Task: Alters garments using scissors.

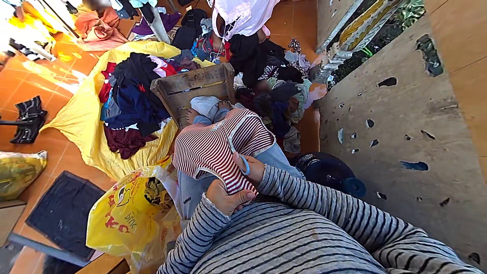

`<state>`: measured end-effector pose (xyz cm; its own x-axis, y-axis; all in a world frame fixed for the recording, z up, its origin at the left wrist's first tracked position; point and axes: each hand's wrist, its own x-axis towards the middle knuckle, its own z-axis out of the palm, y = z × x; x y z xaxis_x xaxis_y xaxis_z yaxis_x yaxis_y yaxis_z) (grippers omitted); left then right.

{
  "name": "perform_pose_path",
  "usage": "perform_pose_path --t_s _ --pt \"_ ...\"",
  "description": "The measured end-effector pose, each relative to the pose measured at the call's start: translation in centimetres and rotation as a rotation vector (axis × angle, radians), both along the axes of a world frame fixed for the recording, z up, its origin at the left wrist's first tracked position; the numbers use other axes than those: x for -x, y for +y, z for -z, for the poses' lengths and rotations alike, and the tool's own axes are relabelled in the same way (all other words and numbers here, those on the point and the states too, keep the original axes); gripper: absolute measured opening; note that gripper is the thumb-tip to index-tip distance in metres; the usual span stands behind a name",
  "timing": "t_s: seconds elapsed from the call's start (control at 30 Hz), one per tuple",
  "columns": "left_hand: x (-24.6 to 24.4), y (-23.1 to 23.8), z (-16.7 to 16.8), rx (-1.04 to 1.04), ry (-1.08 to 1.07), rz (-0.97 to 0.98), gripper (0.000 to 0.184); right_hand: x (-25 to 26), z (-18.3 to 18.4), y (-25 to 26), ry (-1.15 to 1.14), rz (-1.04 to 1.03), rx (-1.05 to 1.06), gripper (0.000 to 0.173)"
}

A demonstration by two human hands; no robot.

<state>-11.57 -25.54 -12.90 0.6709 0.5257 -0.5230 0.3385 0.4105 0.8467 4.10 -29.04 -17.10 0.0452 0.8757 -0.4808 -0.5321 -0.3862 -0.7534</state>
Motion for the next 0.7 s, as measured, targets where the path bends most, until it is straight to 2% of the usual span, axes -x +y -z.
perform_pose_path --t_s 0.17,0.27,0.33,0.43,0.47,0.53,0.57,0.63,0.67,0.7 --pt "0.1 0.5 0.4 0.02 0.006 0.034 0.015 1.0 -0.1 -0.3 -0.037 0.134 0.006 0.022" --pt "0.5 2.0 2.2 0.045 0.026 0.048 0.012 1.1 0.7 -0.6 -0.092 0.134 -0.037 0.018" --pt "0.8 3.1 4.0 0.045 0.028 -0.065 0.014 0.9 1.1 -0.7 -0.129 0.118 -0.051 0.015" --pt "-0.5 4.9 3.9 0.06 0.142 -0.244 0.029 0.6 0.6 -0.8 -0.147 0.074 -0.012 0.014" --pt "-1.4 5.4 3.4 0.171 0.148 -0.328 0.039 0.7 0.5 -0.9 -0.148 0.063 -0.015 0.014" --pt "-3.1 6.5 2.4 0.489 0.061 -0.471 0.073 0.8 0.6 -0.9 -0.144 0.044 -0.036 0.012" --pt "-4.2 6.9 2.1 0.592 0.028 -0.572 0.081 0.8 0.6 -0.9 -0.142 0.037 -0.041 0.012" --pt "-6.8 8.0 1.9 0.646 0.02 -0.826 0.07 0.8 0.8 -1.0 -0.151 0.026 -0.053 0.012" --pt "-6.9 8.7 3.7 0.651 -0.091 -0.868 0.063 0.8 0.9 -1.0 -0.161 0.021 -0.059 0.013" --pt "-6.1 9.6 7.6 0.638 -0.326 -0.802 0.059 0.8 1.1 -1.1 -0.168 0.012 -0.073 0.013"
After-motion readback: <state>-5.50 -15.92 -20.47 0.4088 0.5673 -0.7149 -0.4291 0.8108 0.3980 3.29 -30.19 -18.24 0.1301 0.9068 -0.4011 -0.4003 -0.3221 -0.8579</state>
